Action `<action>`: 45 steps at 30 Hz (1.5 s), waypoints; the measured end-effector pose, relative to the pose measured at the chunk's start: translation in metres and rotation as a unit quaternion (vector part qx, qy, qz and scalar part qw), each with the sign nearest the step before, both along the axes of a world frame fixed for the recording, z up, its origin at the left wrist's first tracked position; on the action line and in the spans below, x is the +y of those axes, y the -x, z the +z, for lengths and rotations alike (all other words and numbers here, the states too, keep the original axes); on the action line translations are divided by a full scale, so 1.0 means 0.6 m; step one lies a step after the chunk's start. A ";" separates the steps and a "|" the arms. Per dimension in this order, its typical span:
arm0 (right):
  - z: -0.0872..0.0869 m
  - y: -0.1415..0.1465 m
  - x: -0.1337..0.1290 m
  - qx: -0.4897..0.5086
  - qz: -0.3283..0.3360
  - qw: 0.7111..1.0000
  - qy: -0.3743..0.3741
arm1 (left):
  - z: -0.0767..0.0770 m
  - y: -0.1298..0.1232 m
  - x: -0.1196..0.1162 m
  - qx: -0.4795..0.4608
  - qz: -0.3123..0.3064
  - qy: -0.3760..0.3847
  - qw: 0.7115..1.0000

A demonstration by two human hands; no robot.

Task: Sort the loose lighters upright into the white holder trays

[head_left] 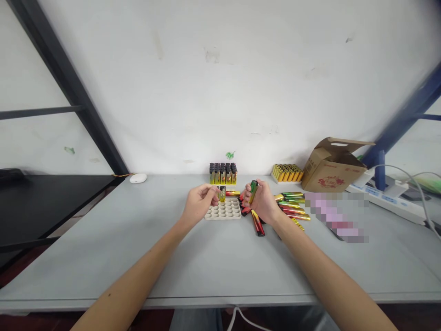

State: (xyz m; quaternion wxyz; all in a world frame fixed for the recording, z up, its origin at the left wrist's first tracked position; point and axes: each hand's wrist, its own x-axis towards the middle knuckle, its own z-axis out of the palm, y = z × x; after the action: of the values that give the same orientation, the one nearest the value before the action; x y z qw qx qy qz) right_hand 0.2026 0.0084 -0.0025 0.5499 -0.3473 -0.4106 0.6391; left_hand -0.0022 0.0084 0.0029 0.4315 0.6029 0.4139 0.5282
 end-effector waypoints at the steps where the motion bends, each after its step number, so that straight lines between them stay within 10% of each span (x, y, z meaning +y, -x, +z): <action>1: 0.000 0.000 -0.001 0.001 0.001 1.000 -0.001 | -0.001 0.002 0.000 -0.005 0.034 -0.020 0.999; 5: 0.000 -0.002 -0.004 -0.013 0.015 1.000 -0.003 | -0.008 0.010 0.000 0.016 0.176 -0.114 0.978; 19: -0.018 0.000 0.003 -0.111 -0.021 0.991 -0.072 | -0.034 0.019 0.021 0.237 0.217 -0.189 0.928; 36: -0.043 0.035 0.023 -0.241 -0.070 0.955 -0.159 | -0.049 0.050 0.065 0.396 0.186 -0.033 0.899; 45: -0.052 0.045 0.025 -0.429 -0.128 0.870 -0.208 | -0.050 0.070 0.079 0.520 0.152 0.049 0.839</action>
State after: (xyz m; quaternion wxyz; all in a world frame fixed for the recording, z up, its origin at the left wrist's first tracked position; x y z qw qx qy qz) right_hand 0.1758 0.0235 -0.0336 0.4565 -0.5145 -0.6811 0.2510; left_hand -0.0442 0.0560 -0.0270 0.0967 0.6967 0.6889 0.1753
